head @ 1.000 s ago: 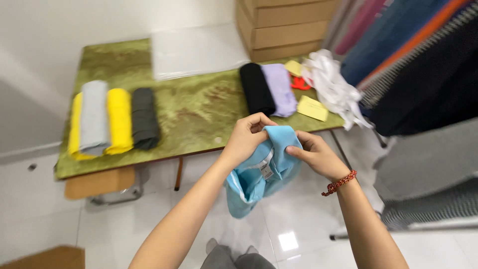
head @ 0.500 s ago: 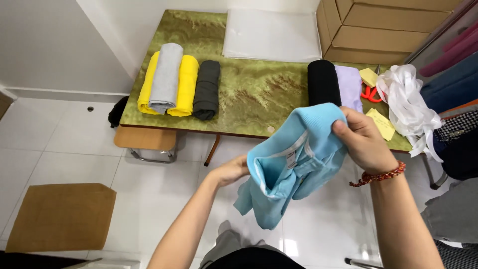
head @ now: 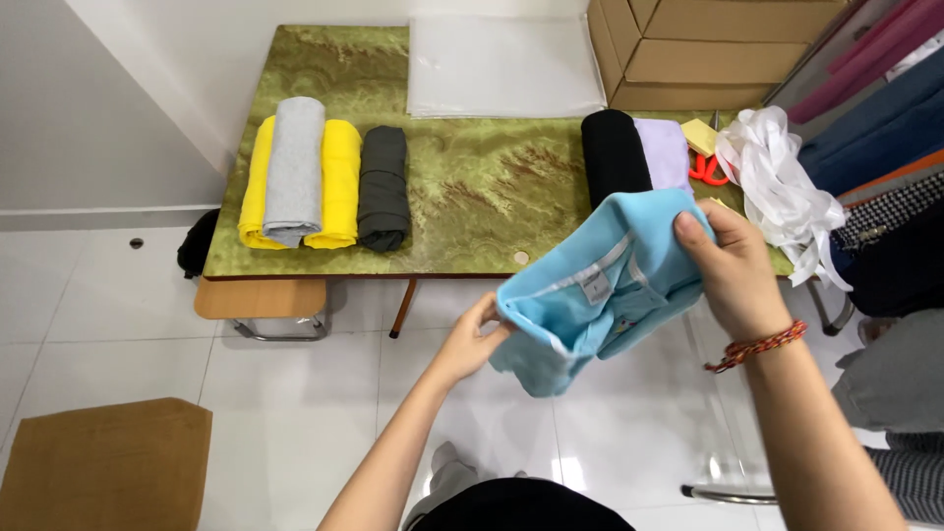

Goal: The person takes a light blue shirt and a black shirt from a clothing rack, folds each one neatly on a table, and then places the black shirt into a clear plastic bag.

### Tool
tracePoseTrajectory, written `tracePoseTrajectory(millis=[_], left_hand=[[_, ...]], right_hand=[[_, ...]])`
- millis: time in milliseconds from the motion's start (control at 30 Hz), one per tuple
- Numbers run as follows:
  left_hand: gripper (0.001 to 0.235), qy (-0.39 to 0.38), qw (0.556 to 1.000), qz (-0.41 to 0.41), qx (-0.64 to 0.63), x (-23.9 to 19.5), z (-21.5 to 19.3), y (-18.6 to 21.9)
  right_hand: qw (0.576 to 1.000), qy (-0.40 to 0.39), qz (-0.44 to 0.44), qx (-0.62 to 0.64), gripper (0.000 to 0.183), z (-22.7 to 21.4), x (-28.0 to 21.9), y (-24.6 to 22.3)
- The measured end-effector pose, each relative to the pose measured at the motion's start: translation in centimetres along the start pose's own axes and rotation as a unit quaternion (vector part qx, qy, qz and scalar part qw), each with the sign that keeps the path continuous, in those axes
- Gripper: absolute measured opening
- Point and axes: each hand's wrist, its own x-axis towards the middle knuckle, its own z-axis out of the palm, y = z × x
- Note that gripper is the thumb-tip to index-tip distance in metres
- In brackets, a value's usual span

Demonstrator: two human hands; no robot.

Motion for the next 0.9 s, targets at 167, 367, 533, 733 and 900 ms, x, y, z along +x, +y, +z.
tracePoseTrajectory(millis=[167,367,533,733,900], left_hand=[[0.02,0.07,0.987,-0.036,0.139,0.5,-4.4,2.3],[0.023,0.047,0.968,-0.015,0.246,0.0,-8.6,7.3],[0.036,-0.023,0.969,-0.049,0.239,-0.9,-10.7,10.2],[0.039,0.05,0.973,-0.08,0.212,-1.2,-13.2,11.8],[0.028,0.097,0.971,-0.09,0.198,-1.1,-14.8,10.9]], right_hand=[[0.987,-0.054,0.126,-0.08,0.03,0.1,-0.1,1.0],[0.943,-0.143,0.292,-0.065,0.043,0.8,-2.1,-1.1],[0.925,-0.322,0.191,-0.059,0.051,-3.2,-3.8,5.4],[0.866,-0.423,0.183,0.195,0.05,-0.8,-5.0,3.3],[0.914,-0.353,0.187,0.064,0.044,2.0,-5.2,1.2]])
